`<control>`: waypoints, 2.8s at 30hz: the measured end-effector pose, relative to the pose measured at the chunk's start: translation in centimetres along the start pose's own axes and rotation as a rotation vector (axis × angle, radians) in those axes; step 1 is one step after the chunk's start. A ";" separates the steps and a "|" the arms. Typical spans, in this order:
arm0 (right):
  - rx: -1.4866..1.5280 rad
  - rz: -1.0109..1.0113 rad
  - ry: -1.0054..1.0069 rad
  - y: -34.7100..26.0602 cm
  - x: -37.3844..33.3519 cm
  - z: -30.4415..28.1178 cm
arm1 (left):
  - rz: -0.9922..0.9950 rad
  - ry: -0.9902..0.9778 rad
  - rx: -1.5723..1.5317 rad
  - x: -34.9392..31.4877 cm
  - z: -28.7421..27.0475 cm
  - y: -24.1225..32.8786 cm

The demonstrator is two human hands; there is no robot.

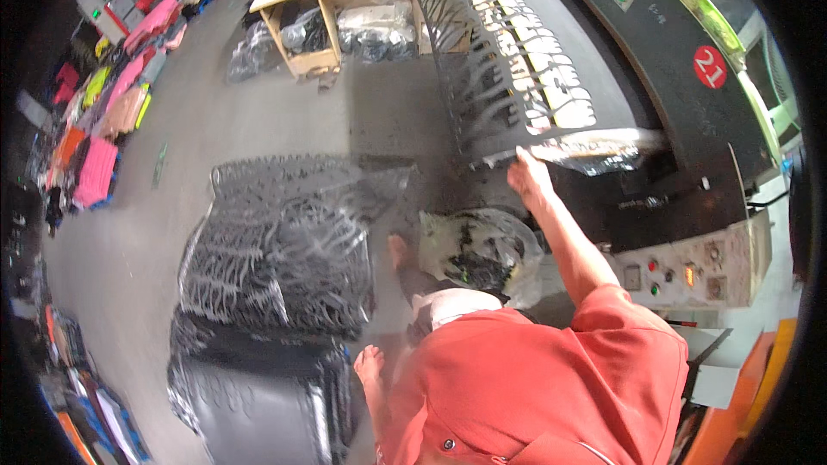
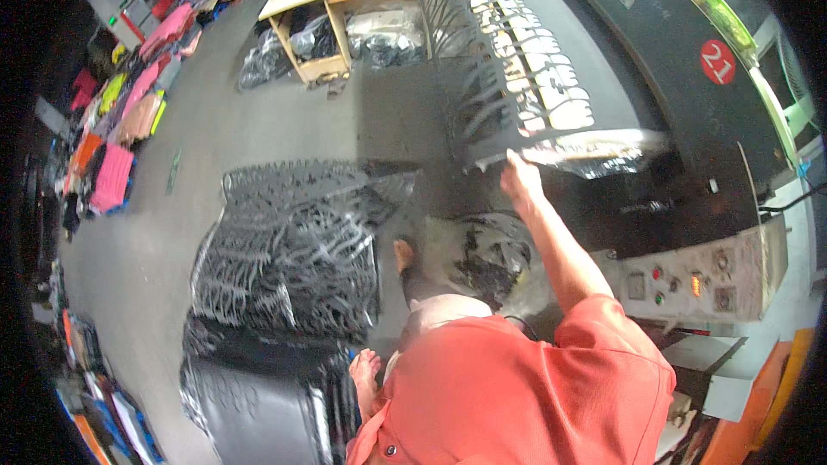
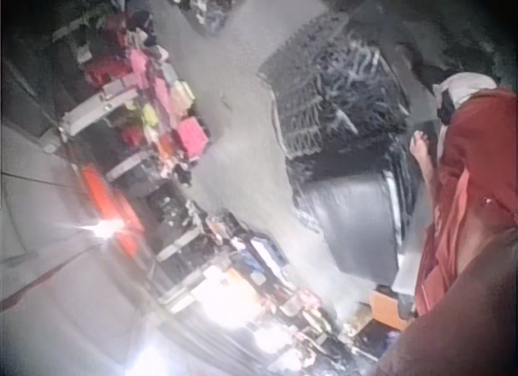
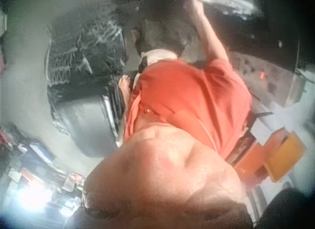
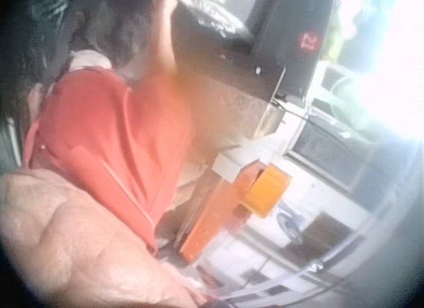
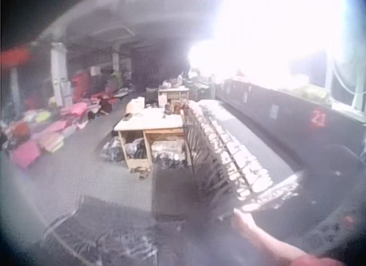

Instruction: The person writes on a notepad and a sheet of paper, then flips through the notepad pages. They pick up and inspect several shoe soles and a black plastic sheet with cutouts, placing them on a table and a nearby rack.

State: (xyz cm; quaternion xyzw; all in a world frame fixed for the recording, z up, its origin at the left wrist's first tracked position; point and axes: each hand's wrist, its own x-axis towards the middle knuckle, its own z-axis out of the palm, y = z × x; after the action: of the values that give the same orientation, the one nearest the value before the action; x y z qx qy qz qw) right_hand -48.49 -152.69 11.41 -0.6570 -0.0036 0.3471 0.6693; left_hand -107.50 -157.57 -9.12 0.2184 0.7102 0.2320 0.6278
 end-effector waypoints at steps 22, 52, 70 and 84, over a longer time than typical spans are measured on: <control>0.151 -0.077 0.296 -5.0 -4.5 10.4 | 1.138 -0.951 0.765 12.6 60.7 71.1; 0.605 -0.212 1.131 -24.3 25.6 22.5 | 2.344 -1.385 0.994 6.7 110.6 80.1; 0.485 -0.268 1.363 -19.4 23.7 36.2 | 2.095 -1.913 0.953 11.1 99.2 88.3; 0.605 0.254 1.398 -3.4 16.6 68.5 | 1.026 -2.095 1.339 28.6 97.8 109.3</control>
State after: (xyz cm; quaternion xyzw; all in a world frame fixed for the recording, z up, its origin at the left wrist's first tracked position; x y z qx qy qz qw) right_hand -65.84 -84.49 16.26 -0.5072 0.5906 -0.0885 0.6213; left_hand -11.61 -47.86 24.03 0.7936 -0.2860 -0.2248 0.4877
